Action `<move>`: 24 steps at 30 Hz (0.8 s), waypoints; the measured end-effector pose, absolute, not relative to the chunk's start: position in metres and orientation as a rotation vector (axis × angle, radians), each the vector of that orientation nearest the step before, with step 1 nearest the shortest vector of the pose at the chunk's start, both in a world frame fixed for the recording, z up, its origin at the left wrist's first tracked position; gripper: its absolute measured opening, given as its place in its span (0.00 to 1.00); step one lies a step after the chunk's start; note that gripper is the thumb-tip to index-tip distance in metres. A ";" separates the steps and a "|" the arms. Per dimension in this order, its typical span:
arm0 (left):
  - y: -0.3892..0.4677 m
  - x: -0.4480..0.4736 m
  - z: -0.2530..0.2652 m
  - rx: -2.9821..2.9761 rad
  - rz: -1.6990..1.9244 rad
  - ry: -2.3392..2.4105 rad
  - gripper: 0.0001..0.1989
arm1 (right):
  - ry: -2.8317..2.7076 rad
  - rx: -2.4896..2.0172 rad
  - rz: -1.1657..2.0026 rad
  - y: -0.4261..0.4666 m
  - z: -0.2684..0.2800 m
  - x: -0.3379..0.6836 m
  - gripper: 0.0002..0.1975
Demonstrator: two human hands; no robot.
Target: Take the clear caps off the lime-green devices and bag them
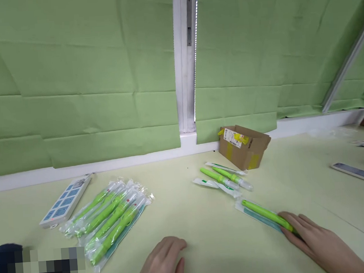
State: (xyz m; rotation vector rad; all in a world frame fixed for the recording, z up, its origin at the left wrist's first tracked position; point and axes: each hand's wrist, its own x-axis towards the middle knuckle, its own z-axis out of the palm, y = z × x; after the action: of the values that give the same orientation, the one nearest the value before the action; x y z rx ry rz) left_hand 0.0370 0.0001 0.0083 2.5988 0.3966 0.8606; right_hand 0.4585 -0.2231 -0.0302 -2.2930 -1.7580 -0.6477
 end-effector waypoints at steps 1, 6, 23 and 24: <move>0.000 0.051 0.012 2.646 0.795 0.368 0.19 | -1.750 -2.304 -0.629 -0.215 -0.028 0.458 0.17; 0.018 0.140 0.019 2.842 0.670 0.437 0.31 | -1.792 -2.271 -0.576 -0.174 -0.019 0.434 0.15; 0.034 0.173 0.006 2.974 0.620 0.323 0.19 | -1.721 -2.331 -0.655 -0.109 0.022 0.410 0.13; 0.031 0.156 0.004 2.963 0.642 0.307 0.22 | -1.722 -2.352 -0.633 -0.093 0.023 0.408 0.13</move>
State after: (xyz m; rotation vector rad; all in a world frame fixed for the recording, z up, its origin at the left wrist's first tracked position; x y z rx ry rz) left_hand 0.1564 0.0314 0.0039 2.9626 0.3071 0.6421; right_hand 0.4076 -0.0927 0.0228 -2.3518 -1.7218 -0.6333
